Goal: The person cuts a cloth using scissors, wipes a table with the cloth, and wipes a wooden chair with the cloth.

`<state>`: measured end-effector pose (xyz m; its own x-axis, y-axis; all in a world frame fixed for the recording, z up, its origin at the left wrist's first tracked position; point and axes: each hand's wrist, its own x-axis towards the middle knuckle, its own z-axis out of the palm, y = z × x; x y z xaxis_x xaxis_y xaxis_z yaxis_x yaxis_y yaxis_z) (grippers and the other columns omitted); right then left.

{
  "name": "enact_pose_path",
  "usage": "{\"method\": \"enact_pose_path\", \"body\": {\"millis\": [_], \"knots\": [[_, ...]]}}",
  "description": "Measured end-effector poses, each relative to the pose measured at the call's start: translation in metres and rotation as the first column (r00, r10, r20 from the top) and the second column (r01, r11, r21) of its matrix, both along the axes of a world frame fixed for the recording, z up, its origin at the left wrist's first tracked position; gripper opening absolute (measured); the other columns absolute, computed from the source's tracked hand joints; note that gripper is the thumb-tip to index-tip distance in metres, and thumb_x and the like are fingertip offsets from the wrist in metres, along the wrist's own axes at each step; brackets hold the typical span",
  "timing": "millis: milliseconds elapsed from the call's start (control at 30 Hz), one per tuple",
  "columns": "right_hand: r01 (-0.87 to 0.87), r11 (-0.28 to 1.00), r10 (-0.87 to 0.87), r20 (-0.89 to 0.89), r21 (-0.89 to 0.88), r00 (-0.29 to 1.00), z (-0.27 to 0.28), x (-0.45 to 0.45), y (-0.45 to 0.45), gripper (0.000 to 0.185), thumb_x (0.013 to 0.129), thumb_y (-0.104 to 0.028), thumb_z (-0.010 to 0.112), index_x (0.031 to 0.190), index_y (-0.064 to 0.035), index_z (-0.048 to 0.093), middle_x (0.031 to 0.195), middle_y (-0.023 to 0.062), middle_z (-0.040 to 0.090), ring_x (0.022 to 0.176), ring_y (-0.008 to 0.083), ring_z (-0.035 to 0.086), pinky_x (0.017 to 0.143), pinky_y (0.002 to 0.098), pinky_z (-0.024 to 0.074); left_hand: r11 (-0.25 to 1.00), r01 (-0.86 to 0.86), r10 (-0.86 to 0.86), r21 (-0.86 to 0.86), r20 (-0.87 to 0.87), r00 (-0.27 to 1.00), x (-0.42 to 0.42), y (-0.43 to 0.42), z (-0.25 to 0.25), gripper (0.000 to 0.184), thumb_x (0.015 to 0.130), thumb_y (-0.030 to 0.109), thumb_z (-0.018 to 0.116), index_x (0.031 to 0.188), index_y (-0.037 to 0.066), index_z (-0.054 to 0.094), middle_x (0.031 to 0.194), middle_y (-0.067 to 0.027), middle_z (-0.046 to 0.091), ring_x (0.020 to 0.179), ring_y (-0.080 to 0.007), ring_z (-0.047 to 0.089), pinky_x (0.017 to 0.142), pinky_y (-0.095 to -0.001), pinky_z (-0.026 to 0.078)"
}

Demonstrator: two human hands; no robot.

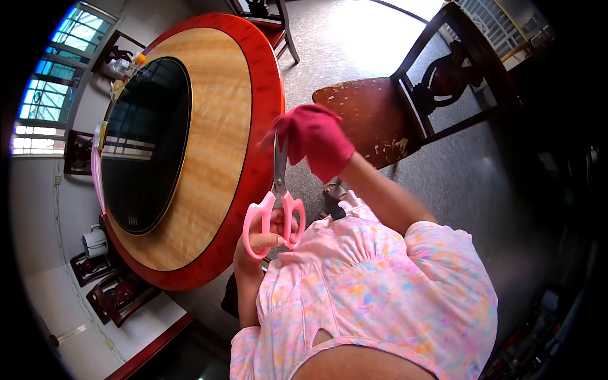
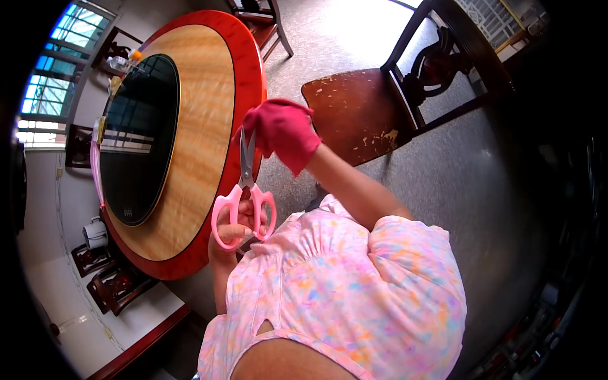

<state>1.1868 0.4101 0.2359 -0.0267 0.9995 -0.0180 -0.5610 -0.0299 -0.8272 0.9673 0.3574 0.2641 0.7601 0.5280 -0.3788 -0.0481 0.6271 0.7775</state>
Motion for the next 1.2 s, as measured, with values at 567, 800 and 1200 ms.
{"method": "enact_pose_path", "body": {"millis": [567, 800, 1200], "knots": [[0.336, 0.358, -0.546, 0.096, -0.871, 0.833, -0.007, 0.072, -0.240, 0.049, 0.078, -0.051, 0.044, 0.081, -0.0030, 0.053, 0.082, 0.0191, 0.060, 0.056, 0.0280, 0.060, 0.051, 0.0456, 0.0442, 0.978, 0.193, -0.199, -0.074, -0.077, 0.977, 0.052, -0.016, -0.076, 0.038, 0.067, 0.008, 0.058, 0.101, -0.007, 0.052, 0.083, -0.0112, 0.058, 0.067, -0.0200, 0.059, 0.063, -0.0318, 0.048], [0.462, 0.575, -0.687, -0.091, -0.675, 0.721, -0.028, 0.093, -0.297, 0.057, 0.085, -0.053, 0.036, 0.073, 0.0006, 0.049, 0.068, 0.0138, 0.055, 0.055, 0.0240, 0.056, 0.049, 0.0326, 0.0455, 0.945, 0.326, -0.326, -0.021, -0.130, 0.936, 0.116, -0.057, -0.085, 0.032, 0.076, 0.018, 0.061, 0.097, -0.006, 0.054, 0.076, -0.0075, 0.057, 0.063, -0.0151, 0.056, 0.056, -0.0253, 0.044], [0.700, 0.612, -0.789, -0.354, -0.368, 0.503, -0.040, 0.193, -0.479, 0.018, 0.081, -0.014, 0.055, 0.093, -0.0085, 0.043, 0.065, 0.0007, 0.041, 0.057, 0.0072, 0.039, 0.048, 0.0219, 0.0372, 0.841, 0.536, -0.506, 0.075, -0.242, 0.828, 0.269, -0.175, -0.079, 0.036, 0.084, 0.031, 0.053, 0.102, 0.000, 0.051, 0.073, -0.0054, 0.054, 0.058, -0.0118, 0.052, 0.052, -0.0244, 0.043]]}}
